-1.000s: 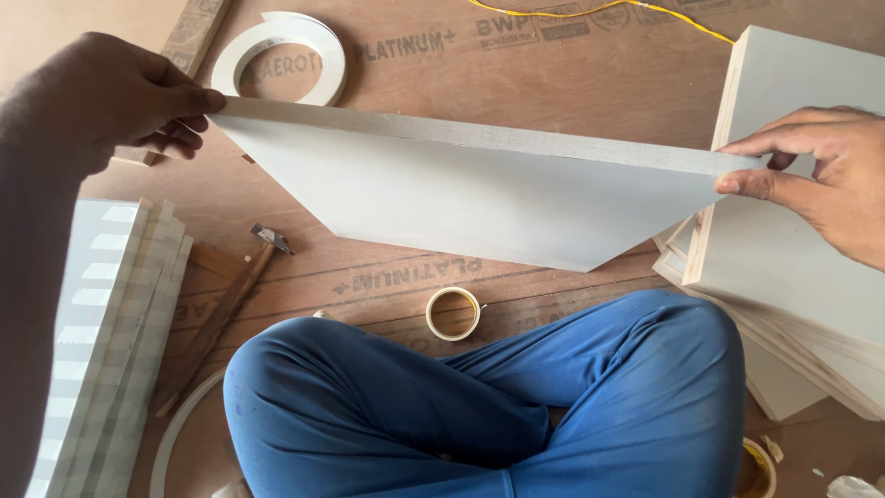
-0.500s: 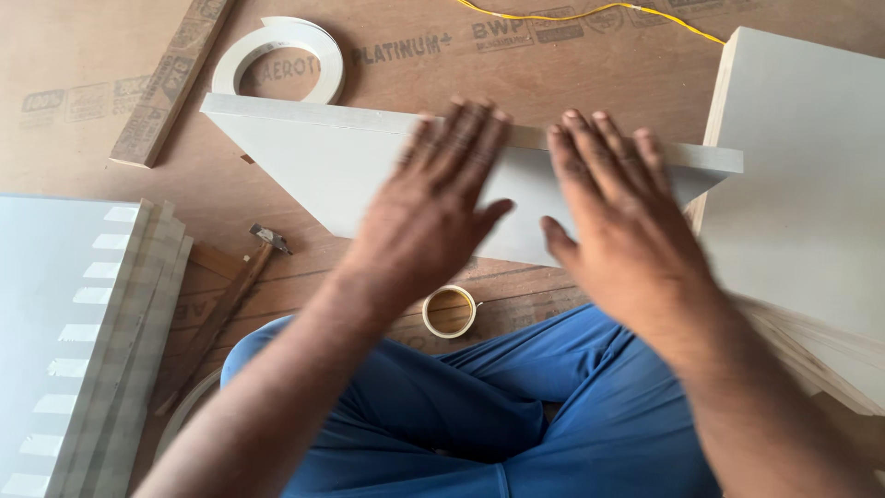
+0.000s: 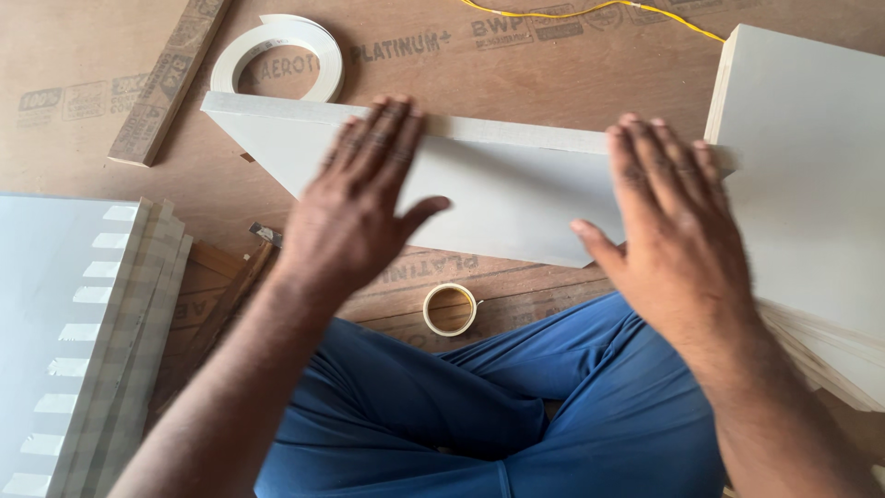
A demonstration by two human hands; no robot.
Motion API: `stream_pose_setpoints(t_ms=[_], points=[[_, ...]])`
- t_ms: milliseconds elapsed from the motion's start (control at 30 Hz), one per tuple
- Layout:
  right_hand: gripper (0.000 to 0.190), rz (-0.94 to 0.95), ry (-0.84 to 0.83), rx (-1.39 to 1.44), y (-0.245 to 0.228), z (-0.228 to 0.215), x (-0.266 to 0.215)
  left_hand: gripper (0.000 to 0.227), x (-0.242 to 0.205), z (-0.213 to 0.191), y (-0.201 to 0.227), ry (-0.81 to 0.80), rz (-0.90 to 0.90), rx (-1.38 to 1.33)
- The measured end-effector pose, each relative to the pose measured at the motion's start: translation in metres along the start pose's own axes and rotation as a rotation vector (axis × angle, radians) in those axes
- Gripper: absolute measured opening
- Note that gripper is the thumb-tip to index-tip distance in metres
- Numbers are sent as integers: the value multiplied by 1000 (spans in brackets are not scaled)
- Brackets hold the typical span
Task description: The person applies glue to the edge of a white board using a brush, then attaches a wooden strip to the glued edge. They press the strip firmly along the board and then apply pieces of masking tape along the joint to secure it.
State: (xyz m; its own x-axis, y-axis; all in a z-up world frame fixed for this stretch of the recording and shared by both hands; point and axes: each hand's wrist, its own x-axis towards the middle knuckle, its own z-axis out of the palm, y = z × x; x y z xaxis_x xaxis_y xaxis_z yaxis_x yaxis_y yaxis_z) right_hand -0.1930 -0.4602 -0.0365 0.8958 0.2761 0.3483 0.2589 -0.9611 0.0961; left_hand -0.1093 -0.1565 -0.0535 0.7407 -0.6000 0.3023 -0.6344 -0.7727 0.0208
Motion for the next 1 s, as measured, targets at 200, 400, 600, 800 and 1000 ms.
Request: stream_pose_setpoints(t_ms=[200, 400, 600, 800, 1000], points=[[93, 115, 5, -25, 34, -8, -23, 85, -28, -10, -56, 51, -158, 40], [76, 344, 46, 322, 51, -4, -47, 74, -50, -22, -91, 127, -298, 54], [88, 551, 218, 1344, 44, 39, -47, 91, -30, -23, -51, 82, -337, 106], [88, 509, 222, 1405, 32, 37, -44, 112, 27, -3, 76, -29, -147, -172], [71, 425, 201, 1378, 40, 47, -48, 113, 89, 6, 206, -104, 39, -179]])
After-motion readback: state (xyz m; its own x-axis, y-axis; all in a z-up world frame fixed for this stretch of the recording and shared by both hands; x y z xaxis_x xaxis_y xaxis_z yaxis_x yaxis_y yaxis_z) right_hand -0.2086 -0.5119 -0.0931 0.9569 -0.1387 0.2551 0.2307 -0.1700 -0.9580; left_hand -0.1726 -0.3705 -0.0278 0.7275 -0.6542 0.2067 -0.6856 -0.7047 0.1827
